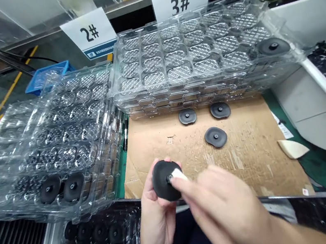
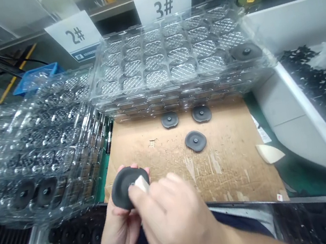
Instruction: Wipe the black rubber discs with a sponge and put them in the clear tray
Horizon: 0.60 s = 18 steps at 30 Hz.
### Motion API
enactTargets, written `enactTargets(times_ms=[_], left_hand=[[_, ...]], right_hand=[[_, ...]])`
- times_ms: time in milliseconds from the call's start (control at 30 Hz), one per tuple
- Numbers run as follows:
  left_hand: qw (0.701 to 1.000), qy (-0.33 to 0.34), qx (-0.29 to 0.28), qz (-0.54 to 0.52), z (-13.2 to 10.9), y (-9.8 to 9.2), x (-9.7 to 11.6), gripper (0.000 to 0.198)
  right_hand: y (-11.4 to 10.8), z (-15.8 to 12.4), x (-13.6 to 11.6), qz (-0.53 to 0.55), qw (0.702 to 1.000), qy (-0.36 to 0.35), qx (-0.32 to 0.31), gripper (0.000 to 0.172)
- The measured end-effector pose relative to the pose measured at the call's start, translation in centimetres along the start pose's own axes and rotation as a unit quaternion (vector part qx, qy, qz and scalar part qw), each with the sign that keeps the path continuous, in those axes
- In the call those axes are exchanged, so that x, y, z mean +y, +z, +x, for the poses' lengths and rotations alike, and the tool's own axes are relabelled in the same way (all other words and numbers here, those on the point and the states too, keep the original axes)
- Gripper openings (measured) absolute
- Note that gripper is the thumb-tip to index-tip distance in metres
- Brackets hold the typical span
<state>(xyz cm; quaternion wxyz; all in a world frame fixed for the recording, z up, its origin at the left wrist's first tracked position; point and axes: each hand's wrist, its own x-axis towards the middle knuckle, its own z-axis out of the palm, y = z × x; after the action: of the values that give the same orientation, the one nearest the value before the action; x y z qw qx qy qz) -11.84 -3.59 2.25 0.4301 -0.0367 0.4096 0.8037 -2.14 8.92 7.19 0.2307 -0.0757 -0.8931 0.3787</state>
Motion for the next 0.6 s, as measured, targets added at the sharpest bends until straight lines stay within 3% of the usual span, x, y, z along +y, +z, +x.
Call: enactTargets(times_ms=[100, 233, 367, 433, 533, 600], left_hand=[[0.999, 0.034, 0.01, 0.021, 0.2, 0.0, -0.1, 0.048], [0.999, 0.037, 0.005, 0.028, 0.1, 0.2, -0.1, 0.052], [1.0, 0.019, -0.001, 0.001, 0.3, 0.2, -0.3, 0.051], [1.0, 0.012, -0.008, -0.011, 0.4, 0.1, -0.3, 0.051], [0.999, -0.017, -0.014, -0.039, 0.6, 0.0, -0.1, 0.049], [0.997, -0.041, -0.014, -0.062, 0.7, -0.1, 0.1, 0.048]], right_hand=[[0.1, -0.2, -0.5, 0.075, 0.995, -0.005, -0.06, 0.027], [0.3, -0.4, 0.6, 0.056, 0.996, 0.06, 0.024, 0.029], [0.0, -0.2, 1.2, 0.13, 0.989, 0.048, -0.045, 0.028], [0.2, -0.5, 1.9, 0.146, 0.984, 0.097, -0.019, 0.026], [1.7, -2.2, 4.1, 0.083, 0.981, 0.175, 0.033, 0.027], [3.3, -3.8, 5.8, 0.061, 0.979, 0.192, 0.0, 0.027]])
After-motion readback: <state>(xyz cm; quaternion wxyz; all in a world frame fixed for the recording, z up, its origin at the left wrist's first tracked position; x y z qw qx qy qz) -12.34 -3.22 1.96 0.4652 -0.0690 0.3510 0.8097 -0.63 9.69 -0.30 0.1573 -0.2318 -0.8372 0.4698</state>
